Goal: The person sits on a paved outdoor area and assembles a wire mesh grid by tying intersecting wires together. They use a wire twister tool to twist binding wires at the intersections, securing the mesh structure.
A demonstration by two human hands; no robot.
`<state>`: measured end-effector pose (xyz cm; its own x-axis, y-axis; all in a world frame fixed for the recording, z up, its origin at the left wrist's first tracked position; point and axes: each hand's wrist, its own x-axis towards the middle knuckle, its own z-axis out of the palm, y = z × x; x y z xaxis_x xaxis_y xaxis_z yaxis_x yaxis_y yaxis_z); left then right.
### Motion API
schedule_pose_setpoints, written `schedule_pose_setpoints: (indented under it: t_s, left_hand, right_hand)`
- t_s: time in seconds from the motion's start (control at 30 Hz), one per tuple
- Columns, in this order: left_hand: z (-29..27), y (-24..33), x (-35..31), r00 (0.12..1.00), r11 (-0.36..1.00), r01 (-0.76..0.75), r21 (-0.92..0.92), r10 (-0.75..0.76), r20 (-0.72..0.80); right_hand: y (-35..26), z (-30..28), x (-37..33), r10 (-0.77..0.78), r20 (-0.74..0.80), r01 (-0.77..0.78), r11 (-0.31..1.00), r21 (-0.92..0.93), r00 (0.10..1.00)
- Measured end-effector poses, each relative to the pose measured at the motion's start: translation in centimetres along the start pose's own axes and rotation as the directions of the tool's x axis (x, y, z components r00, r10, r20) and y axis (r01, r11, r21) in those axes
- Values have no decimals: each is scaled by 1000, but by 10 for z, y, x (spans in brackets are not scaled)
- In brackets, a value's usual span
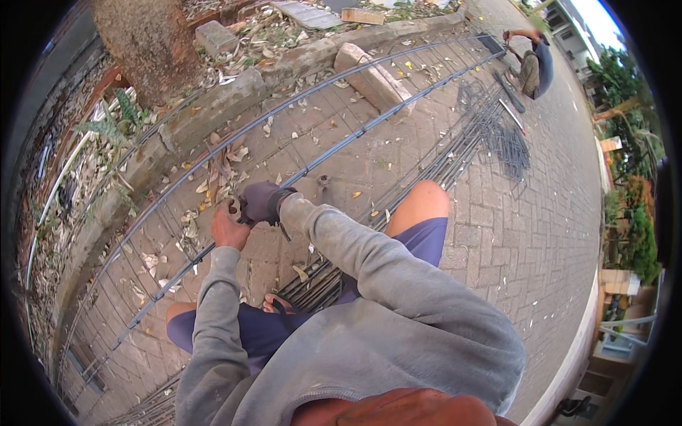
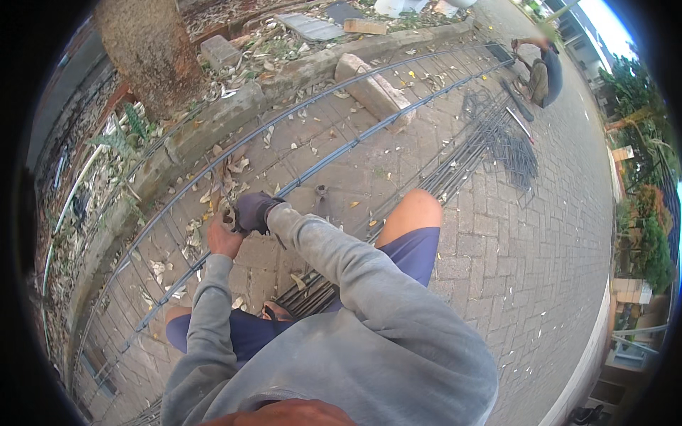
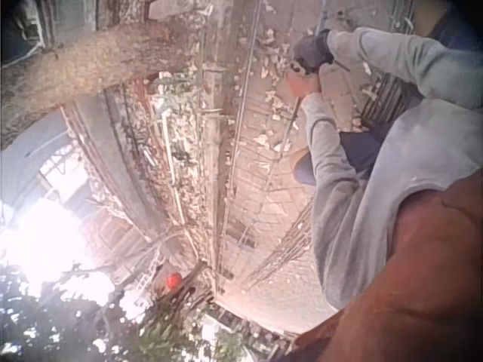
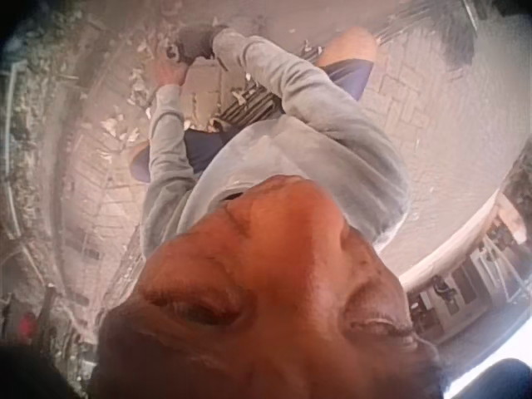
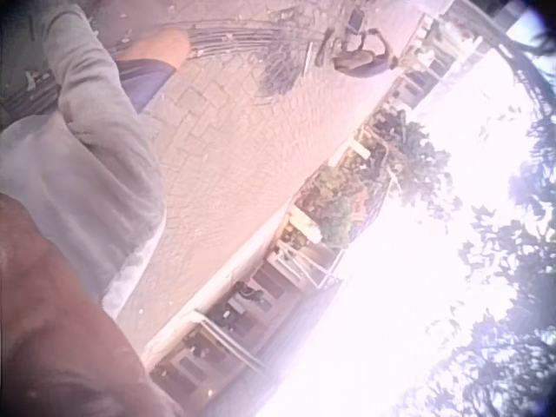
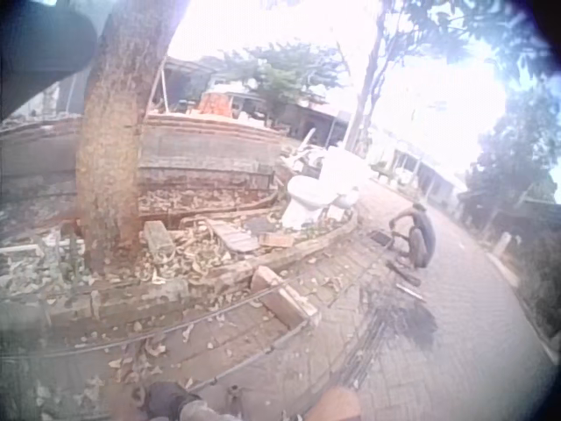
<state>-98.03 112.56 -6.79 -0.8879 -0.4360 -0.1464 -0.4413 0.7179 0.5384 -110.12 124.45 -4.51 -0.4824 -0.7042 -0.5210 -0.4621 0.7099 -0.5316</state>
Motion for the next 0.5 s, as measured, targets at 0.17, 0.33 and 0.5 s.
schedule_pose_setpoints:
  t_s: [0.17,0.33,0.5]
  left_hand:
    - [-2,-7,9,988,993,-110,-32,113,107]
    - [4,-15,19,962,997,-69,-28,74,264]
    - [4,-10,21,960,999,-28,43,15,279]
  right_hand:
    - [-3,-5,-2,-12,72,11,1000,11,997]
    - [1,3,1,-29,-12,29,999,-13,1000]
    - [0,8,0,-81,-77,78,996,-35,994]
